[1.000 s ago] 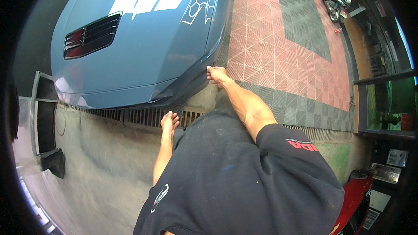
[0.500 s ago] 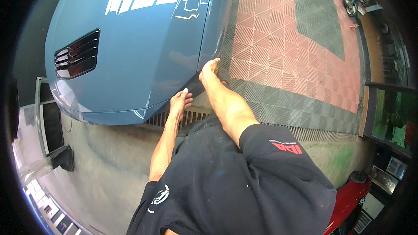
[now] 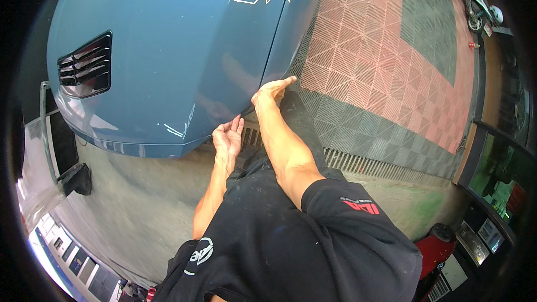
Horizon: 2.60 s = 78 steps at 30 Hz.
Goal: The person removes a plastic cover from the engine bay, then walks to the front of a blue car to inspect and reattach the front bumper. They repeatedly press and align the bumper edges to secure it in place.
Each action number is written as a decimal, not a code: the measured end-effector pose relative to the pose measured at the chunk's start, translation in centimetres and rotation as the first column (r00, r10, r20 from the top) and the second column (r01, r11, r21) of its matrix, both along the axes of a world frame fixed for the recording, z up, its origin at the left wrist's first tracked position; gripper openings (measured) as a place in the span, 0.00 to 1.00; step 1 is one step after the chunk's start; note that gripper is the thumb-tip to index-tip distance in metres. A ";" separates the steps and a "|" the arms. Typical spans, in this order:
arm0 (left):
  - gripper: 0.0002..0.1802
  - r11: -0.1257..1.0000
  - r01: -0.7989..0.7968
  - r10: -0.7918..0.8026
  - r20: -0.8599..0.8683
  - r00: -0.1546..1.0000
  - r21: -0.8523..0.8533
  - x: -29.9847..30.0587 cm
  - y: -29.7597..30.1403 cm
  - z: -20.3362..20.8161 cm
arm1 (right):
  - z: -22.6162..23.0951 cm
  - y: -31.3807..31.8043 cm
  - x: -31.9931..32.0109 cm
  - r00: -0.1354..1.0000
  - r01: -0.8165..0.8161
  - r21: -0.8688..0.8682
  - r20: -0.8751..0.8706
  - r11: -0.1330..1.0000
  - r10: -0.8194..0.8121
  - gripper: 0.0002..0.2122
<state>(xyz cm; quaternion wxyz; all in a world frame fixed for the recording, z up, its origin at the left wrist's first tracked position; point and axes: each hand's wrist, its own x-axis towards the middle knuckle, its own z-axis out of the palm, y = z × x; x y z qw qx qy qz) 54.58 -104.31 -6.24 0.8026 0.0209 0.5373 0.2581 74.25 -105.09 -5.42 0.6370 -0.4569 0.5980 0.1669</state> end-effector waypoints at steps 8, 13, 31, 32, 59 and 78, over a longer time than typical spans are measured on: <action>0.18 0.999 0.037 -0.038 -0.068 0.997 -0.017 0.3 0.3 0.8 | 1.2 0.3 0.1 0.997 0.012 0.049 0.082 0.999 -0.016 0.48; 0.14 0.998 0.068 -0.068 -0.073 0.995 0.001 -0.2 0.4 0.0 | 1.3 0.4 0.1 0.994 0.019 0.057 0.109 0.998 -0.025 0.47; 0.07 0.999 0.042 -0.041 -0.070 0.997 0.011 -0.5 0.0 -0.1 | -0.7 -0.3 0.4 0.996 0.033 0.108 0.078 0.994 -0.042 0.49; 0.07 0.998 0.051 -0.049 -0.067 0.997 0.021 -0.6 -0.1 -0.3 | -0.7 -0.4 0.4 0.997 0.027 0.103 0.074 0.994 -0.035 0.49; 0.12 0.953 0.272 -0.267 -0.053 0.962 0.131 -3.7 -0.2 1.0 | 0.1 -0.8 0.8 0.904 -0.267 -0.379 0.218 0.886 0.366 0.45; 0.13 0.984 0.175 -0.175 0.005 0.985 -0.020 -3.8 0.0 0.4 | -1.2 0.0 0.8 0.862 -0.136 -0.380 0.411 0.915 0.299 0.45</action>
